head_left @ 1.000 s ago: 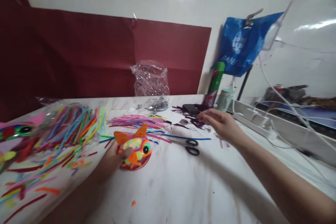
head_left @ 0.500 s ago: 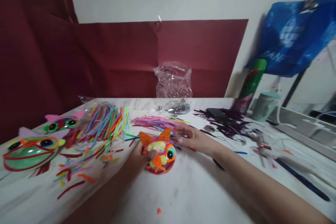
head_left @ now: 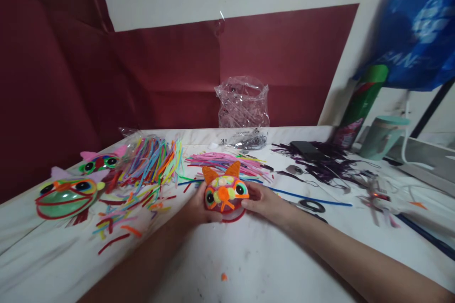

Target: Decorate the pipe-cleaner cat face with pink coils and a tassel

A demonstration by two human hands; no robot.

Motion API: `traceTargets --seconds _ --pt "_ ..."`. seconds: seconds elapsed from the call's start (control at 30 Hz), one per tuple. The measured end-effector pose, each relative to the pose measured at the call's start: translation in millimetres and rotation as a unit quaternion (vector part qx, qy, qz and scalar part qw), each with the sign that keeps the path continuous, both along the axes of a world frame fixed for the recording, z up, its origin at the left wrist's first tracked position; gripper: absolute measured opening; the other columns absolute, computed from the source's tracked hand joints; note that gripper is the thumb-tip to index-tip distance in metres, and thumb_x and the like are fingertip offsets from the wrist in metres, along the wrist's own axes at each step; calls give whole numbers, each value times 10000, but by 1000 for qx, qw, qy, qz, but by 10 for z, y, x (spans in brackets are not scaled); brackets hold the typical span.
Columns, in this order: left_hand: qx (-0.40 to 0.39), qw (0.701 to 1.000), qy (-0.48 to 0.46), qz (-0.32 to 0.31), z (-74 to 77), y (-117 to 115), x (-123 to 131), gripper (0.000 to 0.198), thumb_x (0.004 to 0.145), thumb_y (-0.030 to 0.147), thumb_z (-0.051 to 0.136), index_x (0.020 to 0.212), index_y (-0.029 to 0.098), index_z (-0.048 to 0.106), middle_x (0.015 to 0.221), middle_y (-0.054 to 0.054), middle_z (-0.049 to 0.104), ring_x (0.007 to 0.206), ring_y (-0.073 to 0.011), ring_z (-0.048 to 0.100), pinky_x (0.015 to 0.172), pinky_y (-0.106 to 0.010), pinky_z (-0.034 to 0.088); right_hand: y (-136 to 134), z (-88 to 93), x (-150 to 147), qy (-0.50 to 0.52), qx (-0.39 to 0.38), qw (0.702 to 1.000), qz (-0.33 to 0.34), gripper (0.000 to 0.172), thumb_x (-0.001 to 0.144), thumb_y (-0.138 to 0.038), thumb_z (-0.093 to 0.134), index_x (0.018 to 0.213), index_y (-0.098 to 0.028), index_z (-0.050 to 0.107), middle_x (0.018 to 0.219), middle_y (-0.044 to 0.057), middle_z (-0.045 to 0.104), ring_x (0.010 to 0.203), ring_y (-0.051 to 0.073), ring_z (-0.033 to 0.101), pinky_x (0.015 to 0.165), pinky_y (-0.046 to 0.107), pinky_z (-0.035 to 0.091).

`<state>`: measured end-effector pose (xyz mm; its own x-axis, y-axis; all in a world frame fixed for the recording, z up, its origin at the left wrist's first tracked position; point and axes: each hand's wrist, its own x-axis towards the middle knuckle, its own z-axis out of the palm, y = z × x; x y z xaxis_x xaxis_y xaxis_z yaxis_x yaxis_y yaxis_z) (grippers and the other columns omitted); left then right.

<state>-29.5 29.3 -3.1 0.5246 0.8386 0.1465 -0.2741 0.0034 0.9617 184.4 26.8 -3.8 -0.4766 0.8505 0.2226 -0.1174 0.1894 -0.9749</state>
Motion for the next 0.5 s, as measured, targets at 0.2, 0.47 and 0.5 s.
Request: traceTargets --seconds 0.2,0.47,0.5 --pt "2 993 -40 111 -70 43 -14 922 416 235 852 1233 201 427 1322 -135 467 1202 -352 429 956 -429 400 -70 33 -3 -35 -30 999 -5 554 674 -463 694 1137 -196 545 1003 60 625 805 175 572 560 238 448" --pt "39 998 1 55 -48 1 -4 895 446 223 852 1229 168 421 1232 -160 542 1136 -352 497 932 -451 412 -67 -8 -28 -24 -22 999 -16 484 702 -439 679 1098 -183 572 973 51 618 690 125 536 565 239 447" --pt "42 997 3 64 -52 -11 2 903 457 212 848 1243 170 406 1244 -161 532 1142 -347 492 937 -448 409 -69 -7 -29 -23 -22 999 -14 499 696 -432 687 1113 -187 564 994 52 619 716 133 547 575 240 451"
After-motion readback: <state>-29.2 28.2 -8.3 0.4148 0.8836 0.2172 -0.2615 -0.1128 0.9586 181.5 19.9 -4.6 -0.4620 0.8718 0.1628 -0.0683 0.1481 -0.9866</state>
